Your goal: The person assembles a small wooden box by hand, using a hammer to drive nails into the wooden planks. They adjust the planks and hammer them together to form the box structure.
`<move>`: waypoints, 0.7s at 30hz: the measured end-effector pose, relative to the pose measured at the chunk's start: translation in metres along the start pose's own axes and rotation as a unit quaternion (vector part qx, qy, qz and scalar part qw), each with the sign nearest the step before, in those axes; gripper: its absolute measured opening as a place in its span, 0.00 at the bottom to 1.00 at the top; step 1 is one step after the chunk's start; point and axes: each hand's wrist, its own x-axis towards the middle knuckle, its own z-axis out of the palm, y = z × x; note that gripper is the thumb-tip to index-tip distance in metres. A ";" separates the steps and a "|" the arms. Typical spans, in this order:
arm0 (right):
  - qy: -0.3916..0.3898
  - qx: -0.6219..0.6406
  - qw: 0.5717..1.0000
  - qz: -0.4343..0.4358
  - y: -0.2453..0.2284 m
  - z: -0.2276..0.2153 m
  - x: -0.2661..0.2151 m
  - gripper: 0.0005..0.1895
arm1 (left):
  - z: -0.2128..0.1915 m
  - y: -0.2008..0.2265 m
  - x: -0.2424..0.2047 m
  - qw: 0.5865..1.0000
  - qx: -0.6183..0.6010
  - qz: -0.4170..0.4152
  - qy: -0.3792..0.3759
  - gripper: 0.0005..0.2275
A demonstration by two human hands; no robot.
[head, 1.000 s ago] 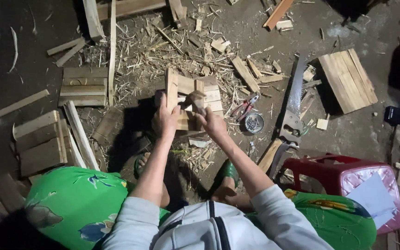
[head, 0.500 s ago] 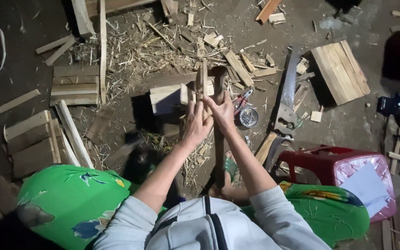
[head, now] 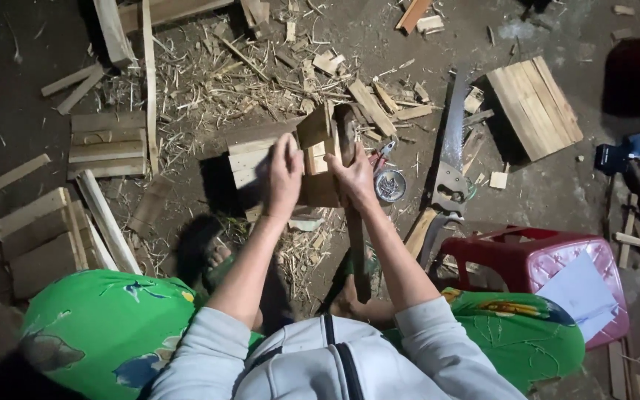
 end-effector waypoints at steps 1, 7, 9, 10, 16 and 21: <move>-0.004 0.005 1.000 -0.001 0.001 -0.002 0.002 0.30 | -0.004 -0.003 0.000 1.000 0.006 0.006 0.006 0.19; -0.012 0.009 1.000 -0.017 -0.017 -0.004 -0.007 0.30 | -0.016 -0.006 0.009 0.997 -0.061 -0.043 0.009 0.17; -0.011 0.007 1.000 -0.023 -0.013 0.000 -0.009 0.30 | -0.016 -0.023 0.008 0.991 -0.096 -0.090 0.000 0.17; -0.010 0.030 0.999 -0.036 -0.006 0.003 -0.007 0.28 | -0.019 -0.027 0.005 0.985 -0.133 -0.110 0.031 0.18; 0.030 0.117 0.991 -0.058 0.059 -0.025 0.014 0.18 | -0.051 -0.113 0.004 0.931 -0.229 -0.243 0.145 0.19; 0.041 0.139 0.988 -0.054 0.099 -0.029 0.038 0.16 | -0.046 -0.205 0.019 0.848 -0.336 -0.333 0.241 0.18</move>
